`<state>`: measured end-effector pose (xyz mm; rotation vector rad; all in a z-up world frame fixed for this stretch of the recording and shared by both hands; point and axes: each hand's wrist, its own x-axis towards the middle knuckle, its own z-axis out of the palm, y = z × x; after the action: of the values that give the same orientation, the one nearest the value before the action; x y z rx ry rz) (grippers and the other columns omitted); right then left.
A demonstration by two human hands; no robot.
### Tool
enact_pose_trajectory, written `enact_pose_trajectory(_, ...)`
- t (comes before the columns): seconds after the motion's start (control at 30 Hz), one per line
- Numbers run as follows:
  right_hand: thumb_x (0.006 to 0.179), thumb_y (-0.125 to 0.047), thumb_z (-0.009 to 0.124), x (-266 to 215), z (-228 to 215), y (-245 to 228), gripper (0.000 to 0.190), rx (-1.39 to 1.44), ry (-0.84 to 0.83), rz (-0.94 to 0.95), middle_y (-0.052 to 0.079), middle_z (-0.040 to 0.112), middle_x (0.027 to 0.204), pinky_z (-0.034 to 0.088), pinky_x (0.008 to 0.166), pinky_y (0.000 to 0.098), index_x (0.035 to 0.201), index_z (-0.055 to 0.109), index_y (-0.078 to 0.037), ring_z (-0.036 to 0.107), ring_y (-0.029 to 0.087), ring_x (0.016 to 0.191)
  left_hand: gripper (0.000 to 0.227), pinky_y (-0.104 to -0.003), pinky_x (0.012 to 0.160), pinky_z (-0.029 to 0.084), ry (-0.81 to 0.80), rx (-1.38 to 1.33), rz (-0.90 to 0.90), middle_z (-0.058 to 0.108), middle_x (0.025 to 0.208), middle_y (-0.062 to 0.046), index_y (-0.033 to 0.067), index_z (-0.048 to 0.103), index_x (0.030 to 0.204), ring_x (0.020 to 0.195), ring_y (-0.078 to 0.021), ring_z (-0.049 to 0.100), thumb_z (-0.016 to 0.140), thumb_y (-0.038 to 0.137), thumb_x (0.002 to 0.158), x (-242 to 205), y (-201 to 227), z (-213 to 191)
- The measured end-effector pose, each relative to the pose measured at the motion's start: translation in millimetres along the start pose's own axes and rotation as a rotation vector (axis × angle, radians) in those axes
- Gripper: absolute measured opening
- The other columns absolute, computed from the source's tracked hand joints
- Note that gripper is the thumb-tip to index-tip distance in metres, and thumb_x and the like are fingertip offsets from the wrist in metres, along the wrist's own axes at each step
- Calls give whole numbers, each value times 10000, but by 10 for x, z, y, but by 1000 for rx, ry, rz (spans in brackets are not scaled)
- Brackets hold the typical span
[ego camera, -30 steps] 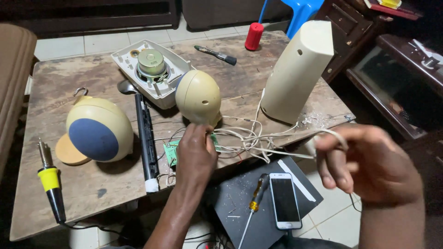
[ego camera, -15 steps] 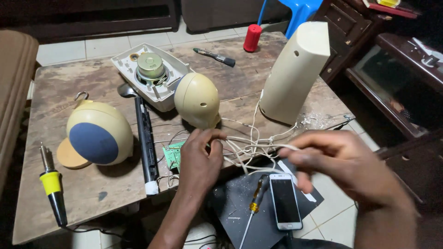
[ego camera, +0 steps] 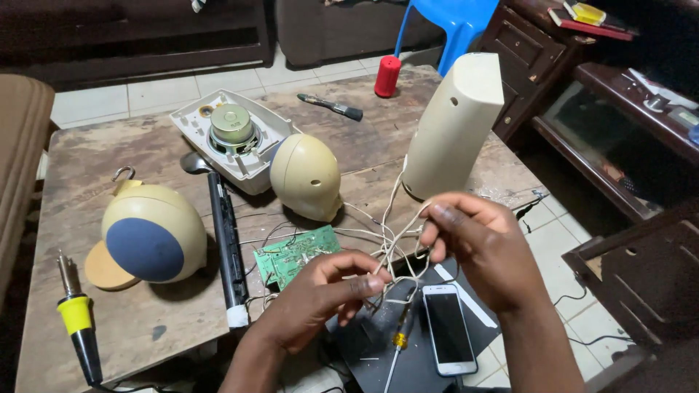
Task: Assembling and wiring internal components of a speaker system on a workshop table.
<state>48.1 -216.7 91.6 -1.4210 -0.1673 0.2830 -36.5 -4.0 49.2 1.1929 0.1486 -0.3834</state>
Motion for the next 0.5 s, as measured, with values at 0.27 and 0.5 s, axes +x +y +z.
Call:
enact_pose_trajectory(0.27,849,-83,631,-184,38,-365,511,-1068,413,-344,145,582,1335,509,835,431,1350,648,-180,570,265,1147,350,-213,519,327,203,190,-11,604,734,-45,89,829,1140,572,-115,464,672,304,913,12,122,106)
enact_pose_trajectory(0.5,875,-283,727,-197,275,-129,216,-1280,-267,-272,-9,798,941,540,724,353,1068,794,-214,733,207,837,275,-235,501,323,130,198,111,675,788,-53,31,794,970,559,-111,464,727,285,889,107,4,102)
